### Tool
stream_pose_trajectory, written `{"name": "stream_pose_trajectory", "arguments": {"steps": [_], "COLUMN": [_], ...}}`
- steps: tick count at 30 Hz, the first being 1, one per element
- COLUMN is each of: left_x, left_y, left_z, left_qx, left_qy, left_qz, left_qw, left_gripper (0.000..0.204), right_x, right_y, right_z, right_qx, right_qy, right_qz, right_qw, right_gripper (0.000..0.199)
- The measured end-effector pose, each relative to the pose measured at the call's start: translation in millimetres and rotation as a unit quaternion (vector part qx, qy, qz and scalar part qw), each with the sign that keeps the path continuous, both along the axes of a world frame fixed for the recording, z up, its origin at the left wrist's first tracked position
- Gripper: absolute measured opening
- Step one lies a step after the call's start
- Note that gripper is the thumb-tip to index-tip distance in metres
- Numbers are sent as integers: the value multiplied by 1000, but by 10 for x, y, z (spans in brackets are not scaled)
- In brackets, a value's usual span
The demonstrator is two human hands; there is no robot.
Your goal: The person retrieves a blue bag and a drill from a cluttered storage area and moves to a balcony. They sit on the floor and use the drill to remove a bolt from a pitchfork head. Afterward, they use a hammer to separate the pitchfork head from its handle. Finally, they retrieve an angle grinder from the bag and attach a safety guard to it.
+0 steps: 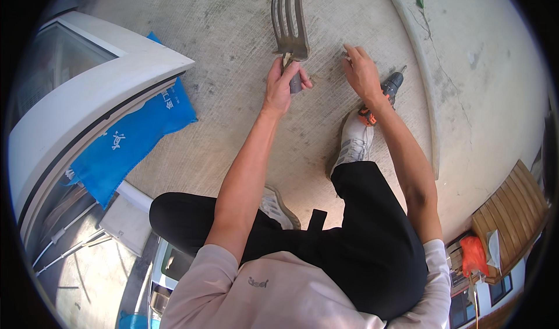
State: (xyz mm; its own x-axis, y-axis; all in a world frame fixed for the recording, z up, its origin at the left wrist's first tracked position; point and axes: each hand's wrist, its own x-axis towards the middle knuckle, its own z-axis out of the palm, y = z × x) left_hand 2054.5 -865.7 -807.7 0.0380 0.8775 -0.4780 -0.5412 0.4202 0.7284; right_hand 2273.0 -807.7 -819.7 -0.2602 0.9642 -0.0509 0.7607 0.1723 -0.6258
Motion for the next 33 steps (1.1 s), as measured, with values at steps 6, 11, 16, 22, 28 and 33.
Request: {"name": "stream_pose_trajectory", "arguments": {"steps": [6, 11, 16, 22, 28, 33], "left_x": [-92, 136, 182, -151, -595, -684], "left_y": [-111, -392, -599, -342, -129, 64], "left_z": [75, 124, 113, 349, 722, 791], "left_qx": [-20, -18, 29, 38, 82, 35], "left_qy": [188, 311, 428, 76, -269, -41], "left_qz": [-28, -67, -64, -54, 10, -88], "left_qw": [982, 948, 901, 995, 960, 995], "left_gripper": [23, 23, 31, 86, 95, 75], "right_x": [-304, -469, -470, -292, -90, -47], "right_y": [-264, -85, -384, -257, -340, -491], "right_z": [499, 639, 586, 942, 827, 656], "right_qx": [-255, -379, -362, -350, -396, -402], "right_qy": [300, 395, 475, 527, 547, 512], "right_qz": [-92, -156, -182, -74, -90, -92], "right_qw": [915, 822, 781, 771, 732, 753], "right_gripper": [48, 52, 46, 46, 50, 51]}}
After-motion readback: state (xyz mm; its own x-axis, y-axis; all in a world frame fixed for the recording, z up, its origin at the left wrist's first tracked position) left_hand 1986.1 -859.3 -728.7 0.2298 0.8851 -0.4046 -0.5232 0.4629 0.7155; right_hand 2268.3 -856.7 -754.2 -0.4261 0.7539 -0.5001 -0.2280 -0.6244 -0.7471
